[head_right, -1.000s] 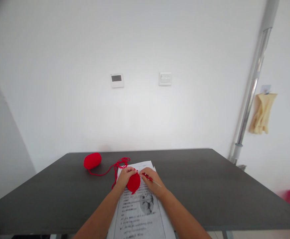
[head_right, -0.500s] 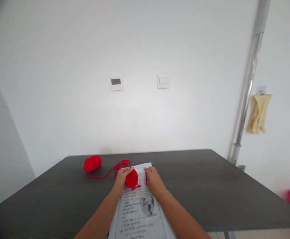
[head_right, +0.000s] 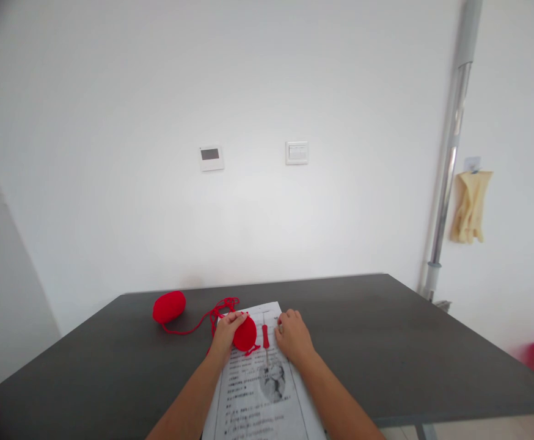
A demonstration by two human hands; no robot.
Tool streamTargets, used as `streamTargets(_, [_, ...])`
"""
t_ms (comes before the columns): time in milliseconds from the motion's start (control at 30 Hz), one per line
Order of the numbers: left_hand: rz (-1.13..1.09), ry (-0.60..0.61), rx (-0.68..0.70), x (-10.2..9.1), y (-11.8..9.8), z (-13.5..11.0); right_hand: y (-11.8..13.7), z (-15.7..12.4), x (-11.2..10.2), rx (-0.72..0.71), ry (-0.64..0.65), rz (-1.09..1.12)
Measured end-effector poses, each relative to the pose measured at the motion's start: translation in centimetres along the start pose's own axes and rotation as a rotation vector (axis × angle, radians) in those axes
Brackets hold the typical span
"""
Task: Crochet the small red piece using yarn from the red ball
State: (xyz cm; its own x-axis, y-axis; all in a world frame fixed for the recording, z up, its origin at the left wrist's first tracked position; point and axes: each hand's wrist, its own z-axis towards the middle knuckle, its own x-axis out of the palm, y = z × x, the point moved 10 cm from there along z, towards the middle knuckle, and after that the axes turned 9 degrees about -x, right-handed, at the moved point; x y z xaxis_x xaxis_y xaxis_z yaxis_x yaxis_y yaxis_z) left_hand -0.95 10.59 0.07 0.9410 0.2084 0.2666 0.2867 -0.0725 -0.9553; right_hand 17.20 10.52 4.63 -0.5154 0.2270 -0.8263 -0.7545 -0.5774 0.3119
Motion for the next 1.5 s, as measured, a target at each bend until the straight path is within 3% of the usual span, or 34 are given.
streamTargets(333, [0.005,0.01,0.019,0.0,-0.1,0.2,0.2,-0.1,1.0,0.012,0.111,0.007])
streamTargets(700, [0.186,0.05,0.055,0.5,0.1,0.7,-1.4,0.3,1.1,0.084,-0.037,0.348])
streamTargets(900, [0.258,0.066,0.057,0.9,-0.2,0.3,-1.9,0.2,3.1,0.185,0.024,0.748])
streamTargets(1000, [0.269,0.076,0.058,1.0,-0.2,0.2,-2.0,0.2,3.5,0.198,0.017,0.845])
streamTargets(1267, [0.251,0.082,0.046,1.2,-0.4,0.0,-2.2,0.4,3.8,0.198,0.004,0.828])
streamTargets(1500, [0.234,0.1,0.05,1.3,-0.5,-0.2,-0.8,0.3,2.5,0.118,-0.002,0.825])
